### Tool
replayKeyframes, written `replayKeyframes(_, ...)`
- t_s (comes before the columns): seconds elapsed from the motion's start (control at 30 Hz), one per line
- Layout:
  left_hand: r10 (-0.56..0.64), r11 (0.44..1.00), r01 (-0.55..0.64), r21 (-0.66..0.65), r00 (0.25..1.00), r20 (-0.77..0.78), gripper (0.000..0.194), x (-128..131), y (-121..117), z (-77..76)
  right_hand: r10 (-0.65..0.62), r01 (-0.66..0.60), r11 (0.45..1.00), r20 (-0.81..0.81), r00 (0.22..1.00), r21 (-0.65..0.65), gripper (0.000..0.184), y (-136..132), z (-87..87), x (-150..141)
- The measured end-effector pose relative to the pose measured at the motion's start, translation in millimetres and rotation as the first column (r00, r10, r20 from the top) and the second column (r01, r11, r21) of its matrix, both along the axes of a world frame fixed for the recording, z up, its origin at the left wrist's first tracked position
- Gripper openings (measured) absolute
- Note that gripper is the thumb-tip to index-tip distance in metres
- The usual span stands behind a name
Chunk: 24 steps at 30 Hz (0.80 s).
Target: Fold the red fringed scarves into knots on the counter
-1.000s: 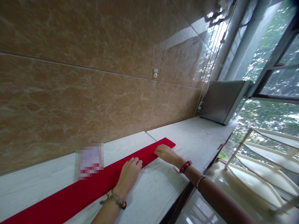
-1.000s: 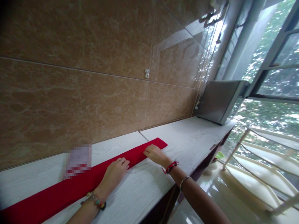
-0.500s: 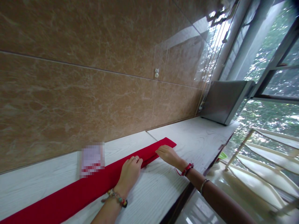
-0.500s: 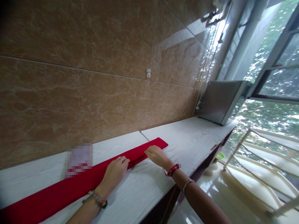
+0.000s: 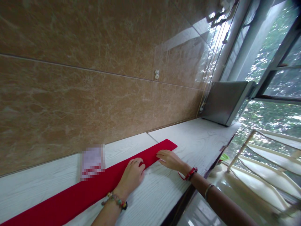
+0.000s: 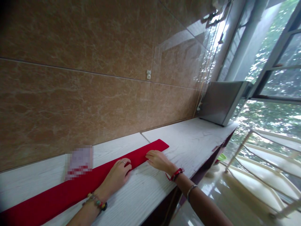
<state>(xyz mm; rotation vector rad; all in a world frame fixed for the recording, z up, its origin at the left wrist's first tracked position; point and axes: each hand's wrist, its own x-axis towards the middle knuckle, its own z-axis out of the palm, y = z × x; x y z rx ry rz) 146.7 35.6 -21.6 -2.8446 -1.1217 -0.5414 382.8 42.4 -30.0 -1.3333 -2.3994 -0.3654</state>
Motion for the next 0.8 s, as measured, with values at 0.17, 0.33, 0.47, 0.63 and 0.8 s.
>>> replayKeyframes(0.17, 0.008, 0.998, -0.010, -0.069, 0.999, -0.039, 0.034, -2, 1, -10.3, 0.073, -0.069, 0.981, 0.015, 0.997, -0.179, 0.048, -5, 7.3, -21)
replayKeyframes(0.33, 0.030, 0.994, -0.044, -0.102, 0.990, -0.136, 0.045, -5, 0, -11.1, 0.017, 0.010, 0.963, 0.098, 0.995, -0.268, 0.049, 2, -9.3, -14)
replayKeyframes(0.47, 0.006, 0.989, -0.029, -0.147, 0.988, -0.153, 0.045, -7, -2, -7.6, -0.189, 0.212, 0.961, 0.136, 0.973, -0.179, 0.049, 14, -28.5, 37)
replayKeyframes(0.63, 0.003, 0.988, -0.024, -0.154, 0.991, -0.134, 0.042, -8, -1, -9.0, -0.406, 0.420, 0.898, 0.116, 0.906, -0.135, 0.042, 25, -33.6, 99)
replayKeyframes(0.8, 0.022, 0.991, -0.034, -0.126, 0.995, -0.097, 0.039, -7, -1, -10.1, -0.334, 0.336, 0.942, 0.082, 0.939, -0.013, 0.033, 29, -13.7, 107)
